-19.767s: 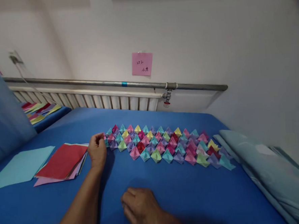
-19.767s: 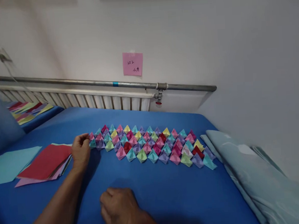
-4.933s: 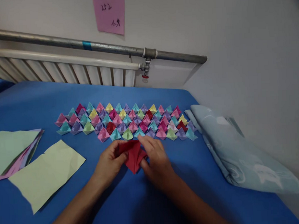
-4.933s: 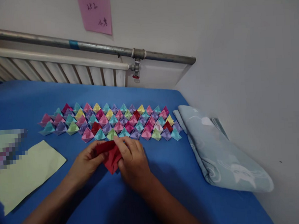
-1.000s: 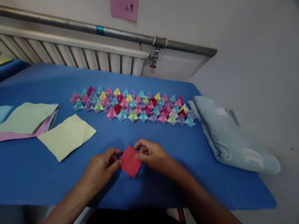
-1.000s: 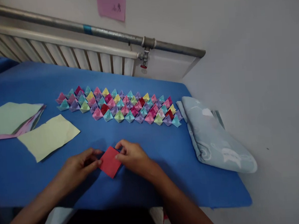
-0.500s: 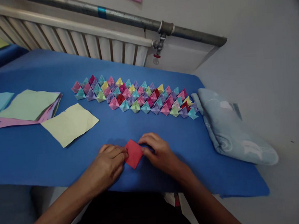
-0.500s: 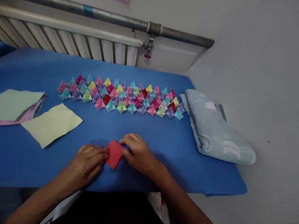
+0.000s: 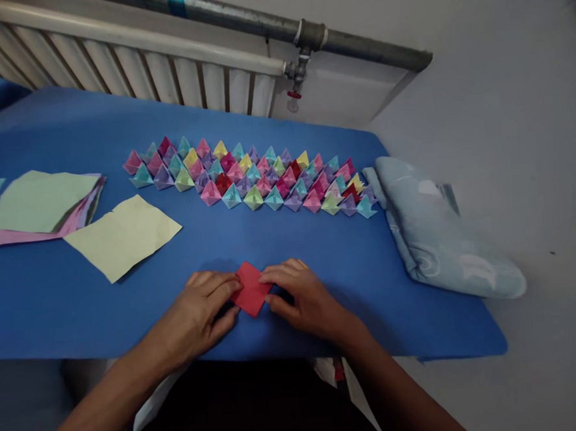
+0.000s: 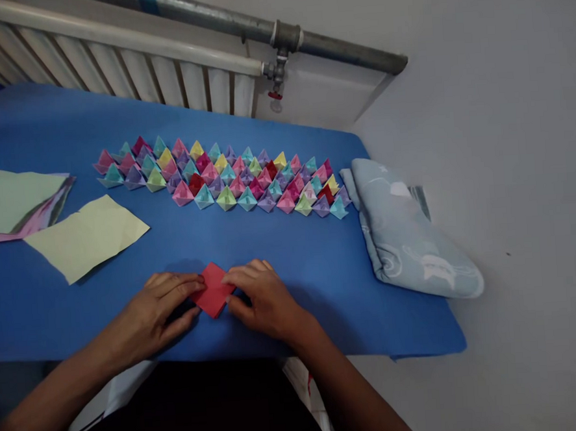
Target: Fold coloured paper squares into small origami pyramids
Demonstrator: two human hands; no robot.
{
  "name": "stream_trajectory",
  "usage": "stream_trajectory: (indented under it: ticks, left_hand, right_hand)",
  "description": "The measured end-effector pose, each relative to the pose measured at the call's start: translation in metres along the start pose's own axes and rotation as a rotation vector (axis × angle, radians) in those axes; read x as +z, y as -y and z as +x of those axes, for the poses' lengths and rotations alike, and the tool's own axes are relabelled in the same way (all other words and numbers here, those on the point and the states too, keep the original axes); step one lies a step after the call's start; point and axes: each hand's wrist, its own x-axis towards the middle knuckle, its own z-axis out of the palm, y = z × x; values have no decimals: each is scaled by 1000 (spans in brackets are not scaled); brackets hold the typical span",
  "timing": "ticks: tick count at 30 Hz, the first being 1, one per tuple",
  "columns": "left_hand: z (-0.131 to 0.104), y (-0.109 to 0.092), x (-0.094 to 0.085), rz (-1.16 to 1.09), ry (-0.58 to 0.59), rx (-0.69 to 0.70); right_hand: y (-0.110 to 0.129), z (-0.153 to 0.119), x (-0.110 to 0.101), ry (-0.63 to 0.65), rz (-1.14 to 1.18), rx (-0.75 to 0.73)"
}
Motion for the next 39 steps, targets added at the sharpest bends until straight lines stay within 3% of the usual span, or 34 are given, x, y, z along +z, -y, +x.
stream_trajectory:
  ticks: [7,15,20,33,36,39]
  left_hand:
    - [0,7,-1,-50,27,-16]
    - [2,8,6,101,-97,89]
    - [4,7,8,189,-153,12]
    - [3,11,13,243,-169,-144]
    - [3,12,14,264,-197,-96]
    - [3,13,15,320,-215,64]
  right_hand:
    - [-2,0,-1,6,33,-29]
    - [-4,7,8,-58,-8,64]
    - [-1,9,12,-97,-31,155]
    - [5,16,19,-189,-12,300]
    - [4,16,19,-203,-22,307]
    - [2,15,19,-189,-41,283]
